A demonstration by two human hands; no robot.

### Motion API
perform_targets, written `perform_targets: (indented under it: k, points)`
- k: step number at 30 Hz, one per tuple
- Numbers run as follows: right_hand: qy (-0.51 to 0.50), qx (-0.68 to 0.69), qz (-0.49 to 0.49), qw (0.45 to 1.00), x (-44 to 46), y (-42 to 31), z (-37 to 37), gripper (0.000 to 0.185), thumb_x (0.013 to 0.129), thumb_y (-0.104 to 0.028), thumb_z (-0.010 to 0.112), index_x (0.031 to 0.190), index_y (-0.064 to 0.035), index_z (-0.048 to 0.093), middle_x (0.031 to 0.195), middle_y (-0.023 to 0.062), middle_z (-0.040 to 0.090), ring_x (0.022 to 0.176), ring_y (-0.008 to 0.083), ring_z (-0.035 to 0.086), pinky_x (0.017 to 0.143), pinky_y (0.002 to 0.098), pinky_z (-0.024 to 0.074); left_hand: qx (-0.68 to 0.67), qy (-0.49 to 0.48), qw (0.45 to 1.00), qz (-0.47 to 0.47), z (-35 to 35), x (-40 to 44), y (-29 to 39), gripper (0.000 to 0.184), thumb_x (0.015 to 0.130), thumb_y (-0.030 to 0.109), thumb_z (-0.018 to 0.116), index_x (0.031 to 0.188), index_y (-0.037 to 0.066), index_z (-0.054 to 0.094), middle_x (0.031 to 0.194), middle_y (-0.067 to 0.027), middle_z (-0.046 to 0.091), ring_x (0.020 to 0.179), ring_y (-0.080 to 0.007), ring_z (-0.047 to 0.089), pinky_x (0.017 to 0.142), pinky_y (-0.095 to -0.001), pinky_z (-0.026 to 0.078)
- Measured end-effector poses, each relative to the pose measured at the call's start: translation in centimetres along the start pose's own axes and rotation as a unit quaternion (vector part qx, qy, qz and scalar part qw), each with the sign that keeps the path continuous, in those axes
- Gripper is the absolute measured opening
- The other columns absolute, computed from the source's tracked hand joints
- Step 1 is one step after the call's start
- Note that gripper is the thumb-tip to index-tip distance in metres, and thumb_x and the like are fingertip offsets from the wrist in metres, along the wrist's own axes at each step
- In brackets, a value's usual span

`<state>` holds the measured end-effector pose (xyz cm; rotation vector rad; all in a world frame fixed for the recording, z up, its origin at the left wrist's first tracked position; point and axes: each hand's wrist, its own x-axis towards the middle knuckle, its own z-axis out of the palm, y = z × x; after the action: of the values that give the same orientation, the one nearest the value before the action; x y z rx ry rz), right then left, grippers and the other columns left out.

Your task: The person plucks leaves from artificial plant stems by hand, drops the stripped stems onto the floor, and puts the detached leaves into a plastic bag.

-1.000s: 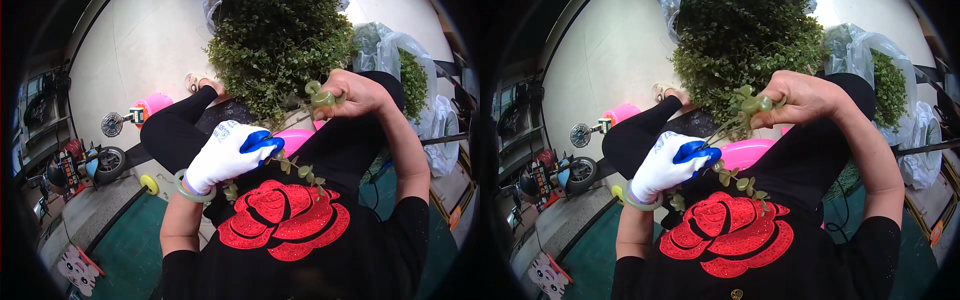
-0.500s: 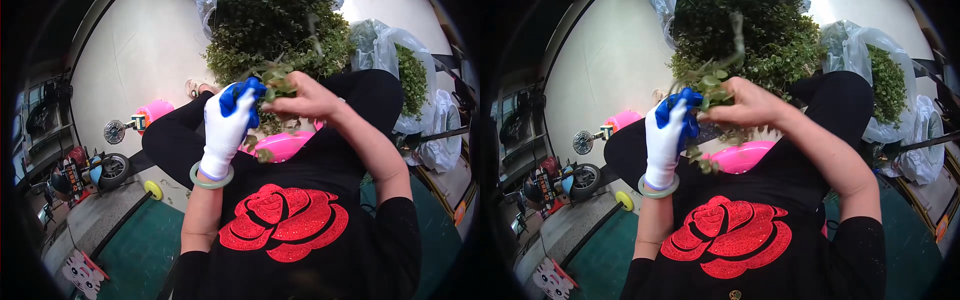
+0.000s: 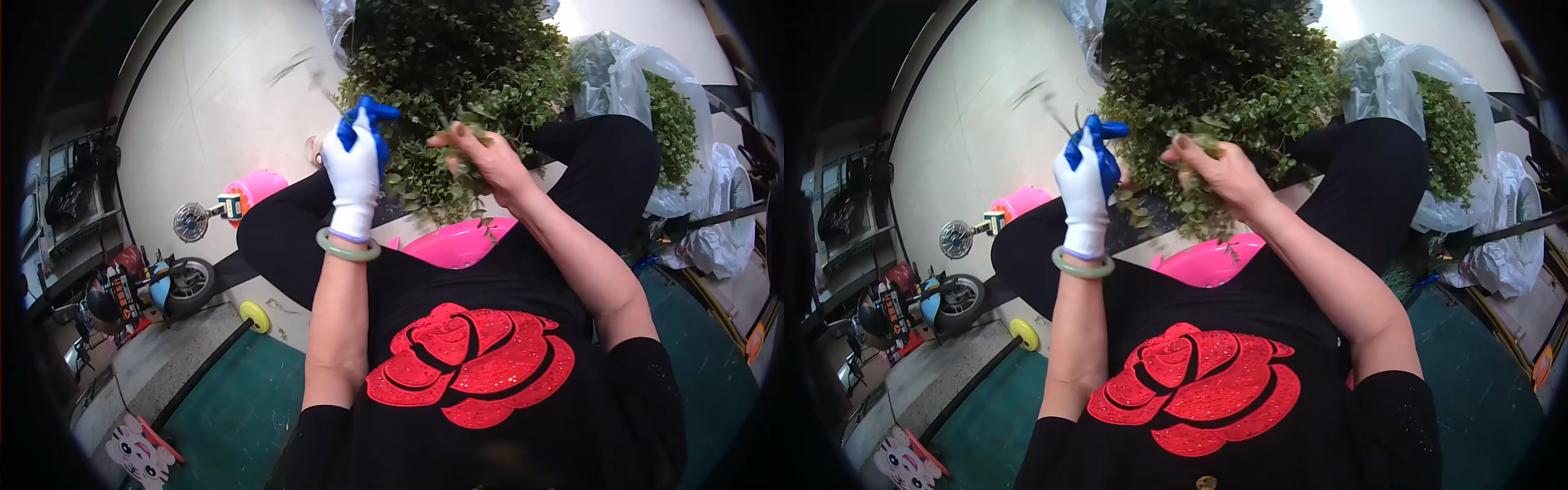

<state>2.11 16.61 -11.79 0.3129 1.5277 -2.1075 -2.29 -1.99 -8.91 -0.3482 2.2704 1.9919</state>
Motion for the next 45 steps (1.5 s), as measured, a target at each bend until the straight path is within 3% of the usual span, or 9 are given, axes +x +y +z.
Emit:
perform_targets:
  k: [9,18,24,25,28,37,39,42,45]
  points:
    - [-0.186,0.045,0.080,0.978,1.5,0.8,2.5,0.035,0.076,-0.015,0.073,0.108,-0.0031,0.062,0.100,0.0044,0.065,0.089,0.0093,0.060,0.081,0.0246,0.0472,-0.244,-0.081,0.966,-0.010,1.4,-1.9,0.9,0.046,0.097,0.039,0.039,0.118,0.002,0.056,0.100,-0.0083,0.063,0.096,-0.0191,0.058,0.089,-0.0330,0.043]
    - [-0.203,-0.153,-0.178,0.951,-2.4,-1.1,2.5,0.021,0.075,-0.022,0.064,0.079,-0.0018,0.065,0.069,0.0079,0.065,0.060,0.0142,0.059,0.056,0.0328,0.0466,-0.633,-0.156,0.691,-0.314,0.2,5.2,-4.1,0.029,0.087,0.026,0.049,0.060,0.018,0.051,0.052,0.0028,0.040,0.052,-0.0144,0.042,0.060,-0.0297,0.039]
    - [0.048,-0.397,-0.448,0.800,-10.8,-12.2,-10.3,0.027,0.061,-0.015,0.070,0.085,-0.0053,0.062,0.079,0.0062,0.062,0.073,0.0200,0.060,0.065,0.0320,0.0497,-0.443,-0.140,0.877,-0.128,-6.5,14.0,-2.0,0.032,0.091,0.029,0.046,0.062,0.018,0.055,0.052,0.0005,0.046,0.051,-0.0164,0.044,0.057,-0.0339,0.040]
    - [0.152,-0.239,-0.353,0.892,-11.7,-12.6,-13.2,0.027,0.068,-0.016,0.067,0.093,-0.0087,0.062,0.081,0.0033,0.064,0.074,0.0154,0.061,0.064,0.0289,0.0498,-0.428,-0.168,0.879,-0.124,-6.4,13.9,-0.7,0.034,0.092,0.032,0.045,0.063,0.017,0.054,0.053,0.0005,0.045,0.052,-0.0160,0.043,0.057,-0.0344,0.040]
    - [0.468,-0.620,-0.129,0.616,-12.2,-14.4,-26.6,0.027,0.075,-0.033,0.069,0.090,-0.0108,0.066,0.088,0.0068,0.064,0.081,0.0181,0.062,0.070,0.0328,0.0526,-0.340,-0.173,0.917,-0.118,-9.4,13.6,1.1,0.028,0.093,0.037,0.046,0.085,0.014,0.060,0.057,0.0008,0.047,0.054,-0.0142,0.045,0.056,-0.0327,0.041]
    - [0.365,-0.617,0.385,0.581,-7.3,-1.1,-45.1,0.106,0.071,-0.066,0.059,0.147,-0.0112,0.009,0.152,0.0170,-0.010,0.139,0.0380,-0.004,0.110,0.0546,0.0128,-0.006,0.255,0.956,-0.147,-24.4,1.8,3.3,0.039,0.094,0.030,0.050,0.117,-0.001,0.057,0.077,-0.0008,0.061,0.065,-0.0094,0.055,0.061,-0.0202,0.045]
    - [0.275,-0.736,0.373,0.493,-7.3,-2.8,-47.2,0.110,0.062,-0.067,0.067,0.140,0.0005,0.027,0.144,0.0258,0.024,0.134,0.0389,0.023,0.106,0.0452,0.0295,0.287,0.256,0.911,-0.147,-33.0,-2.5,0.1,0.035,0.090,0.034,0.053,0.106,0.005,0.065,0.077,-0.0032,0.065,0.063,-0.0139,0.061,0.062,-0.0256,0.050]
    - [0.199,-0.525,0.272,0.781,-10.5,-6.8,-53.7,0.095,0.060,-0.041,0.084,0.131,0.0025,0.039,0.105,0.0151,0.061,0.097,0.0229,0.059,0.085,0.0361,0.0480,0.245,0.283,0.872,-0.315,-34.6,-10.9,-6.2,0.021,0.082,0.029,0.064,0.086,0.009,0.066,0.069,-0.0018,0.061,0.051,-0.0116,0.053,0.045,-0.0261,0.042]
    - [0.180,-0.742,0.266,0.588,-11.3,-16.1,-47.4,0.062,0.058,-0.037,0.082,0.101,0.0014,0.061,0.089,0.0146,0.066,0.083,0.0239,0.063,0.074,0.0349,0.0501,0.140,0.167,0.817,-0.533,-39.2,-20.4,-18.0,0.019,0.082,0.028,0.064,0.097,0.019,0.057,0.063,-0.0007,0.055,0.046,-0.0105,0.047,0.043,-0.0250,0.036]
